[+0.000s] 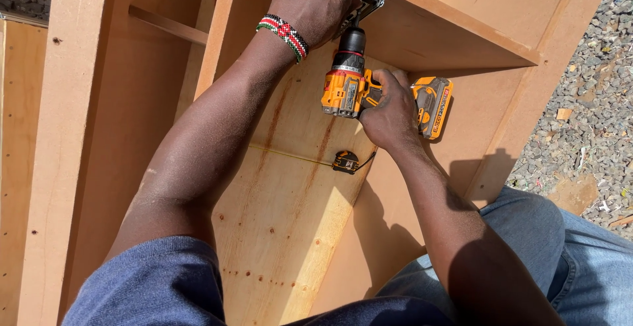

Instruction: Attaching metal drawer slides to the interior of a wooden cabinet using a pencil for marking and a power drill for fastening.

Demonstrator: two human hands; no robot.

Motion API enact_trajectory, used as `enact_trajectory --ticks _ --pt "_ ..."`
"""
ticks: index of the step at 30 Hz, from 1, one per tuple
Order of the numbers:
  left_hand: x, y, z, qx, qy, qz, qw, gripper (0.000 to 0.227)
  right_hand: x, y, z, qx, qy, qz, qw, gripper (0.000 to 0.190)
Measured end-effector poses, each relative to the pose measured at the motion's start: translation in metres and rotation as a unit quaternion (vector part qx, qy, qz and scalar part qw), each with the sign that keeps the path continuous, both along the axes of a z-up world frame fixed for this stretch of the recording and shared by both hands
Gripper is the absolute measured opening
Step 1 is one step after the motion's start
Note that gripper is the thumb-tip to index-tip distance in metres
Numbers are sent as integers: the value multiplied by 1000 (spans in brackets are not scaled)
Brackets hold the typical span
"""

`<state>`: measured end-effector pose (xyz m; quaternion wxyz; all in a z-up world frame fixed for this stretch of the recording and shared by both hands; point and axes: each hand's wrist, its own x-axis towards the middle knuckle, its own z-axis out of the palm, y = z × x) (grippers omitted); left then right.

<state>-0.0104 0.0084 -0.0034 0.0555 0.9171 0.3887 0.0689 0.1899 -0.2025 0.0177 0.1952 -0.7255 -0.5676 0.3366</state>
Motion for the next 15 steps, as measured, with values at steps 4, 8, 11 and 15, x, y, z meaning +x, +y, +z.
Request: enact_trajectory --ticks 4,8,11,15 --pt "1 -2 -2 -4 -31 15 999 37 3 -1 -2 0 -6 -11 1000 39" --pt "4 1 -2 -19 7 16 1000 36 1 5 6 -22 14 -15 1000 43" --pt "6 0 -6 -28 0 35 999 52 -1 3 6 -22 13 -18 1000 46" --pt "6 1 -3 -29 -13 33 999 45 -6 6 26 -12 29 -9 999 48"
